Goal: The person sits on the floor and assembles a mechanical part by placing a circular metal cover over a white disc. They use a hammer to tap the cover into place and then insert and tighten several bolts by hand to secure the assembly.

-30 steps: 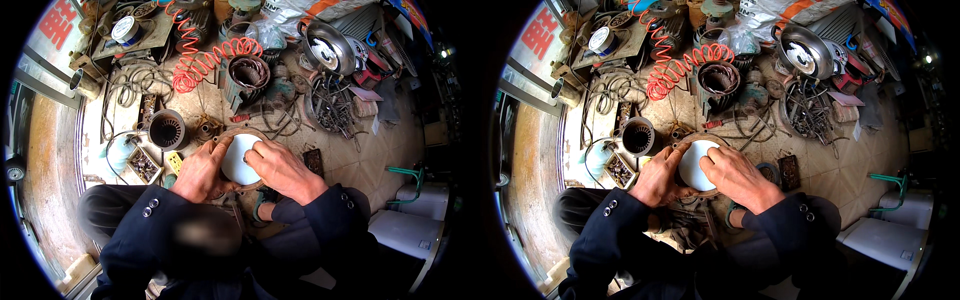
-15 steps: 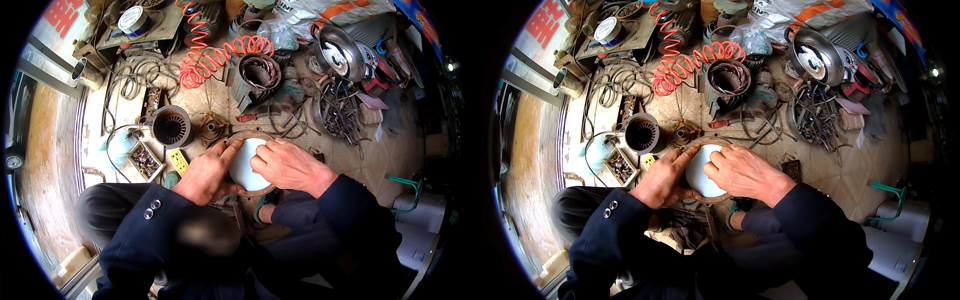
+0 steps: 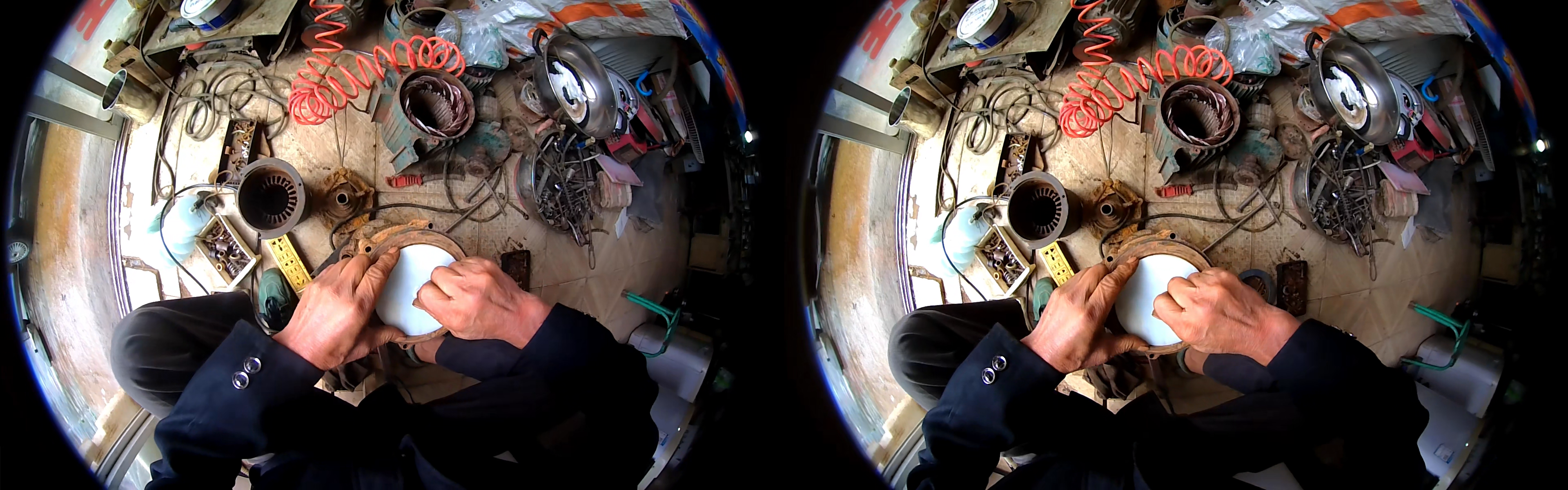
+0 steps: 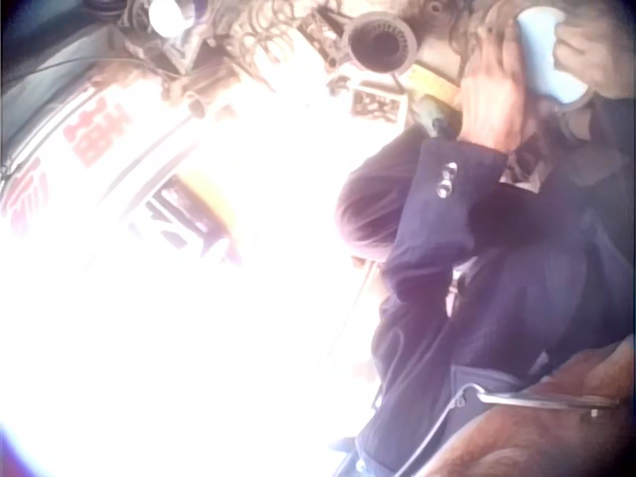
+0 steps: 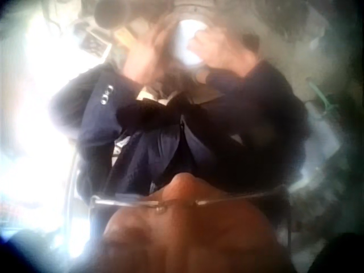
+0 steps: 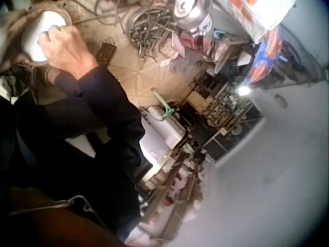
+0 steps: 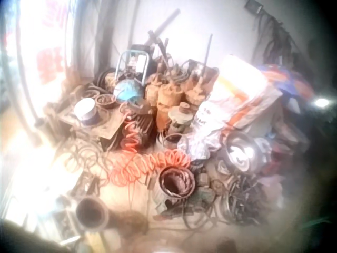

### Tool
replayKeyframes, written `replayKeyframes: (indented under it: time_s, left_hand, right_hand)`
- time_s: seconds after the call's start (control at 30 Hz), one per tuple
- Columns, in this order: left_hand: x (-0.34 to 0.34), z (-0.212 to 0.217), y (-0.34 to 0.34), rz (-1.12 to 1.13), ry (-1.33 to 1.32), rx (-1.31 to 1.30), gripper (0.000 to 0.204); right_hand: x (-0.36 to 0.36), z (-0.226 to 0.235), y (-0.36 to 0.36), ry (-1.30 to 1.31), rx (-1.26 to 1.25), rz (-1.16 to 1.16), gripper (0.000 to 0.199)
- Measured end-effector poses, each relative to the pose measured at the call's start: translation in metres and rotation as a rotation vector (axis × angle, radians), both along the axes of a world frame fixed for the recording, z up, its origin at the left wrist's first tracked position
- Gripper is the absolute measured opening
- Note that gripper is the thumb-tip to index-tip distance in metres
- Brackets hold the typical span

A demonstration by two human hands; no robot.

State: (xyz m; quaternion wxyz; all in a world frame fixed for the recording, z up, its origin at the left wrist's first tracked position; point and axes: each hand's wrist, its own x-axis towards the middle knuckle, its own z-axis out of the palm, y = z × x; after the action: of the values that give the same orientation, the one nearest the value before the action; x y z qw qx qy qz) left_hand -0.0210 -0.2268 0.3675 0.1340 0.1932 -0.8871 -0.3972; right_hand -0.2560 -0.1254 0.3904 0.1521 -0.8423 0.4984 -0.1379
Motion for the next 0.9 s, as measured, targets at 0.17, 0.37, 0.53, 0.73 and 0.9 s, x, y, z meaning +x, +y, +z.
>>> replayKeyframes:
  time_s: [0.17, 0.37, 0.53, 0.73, 0.9]
  left_hand:
    - [-0.001, 0.004, 0.005, 0.003, -0.066, 0.029, 0.102]
    - [0.000, 0.005, 0.007, 0.021, -0.051, -0.008, 0.106]
    - [-0.001, 0.008, 0.002, -0.003, -0.051, 0.050, 0.106]
    - [-0.004, 0.018, -0.019, -0.146, -0.120, 0.104, 0.111]
    - [-0.009, 0.013, -0.026, -0.228, -0.109, 0.094, 0.110]
  right_hand:
    - [0.001, -0.001, 0.001, 0.018, -0.012, -0.001, 0.014]
    - [0.006, 0.006, 0.001, -0.007, 0.034, -0.026, 0.018]
    - [0.009, 0.015, 0.003, 0.075, 0.059, -0.087, 0.020]
    - [-0.006, 0.051, 0.022, 0.101, 0.455, -0.384, 0.028]
    - [0.000, 0.052, 0.035, 0.114, 0.383, -0.449, 0.029]
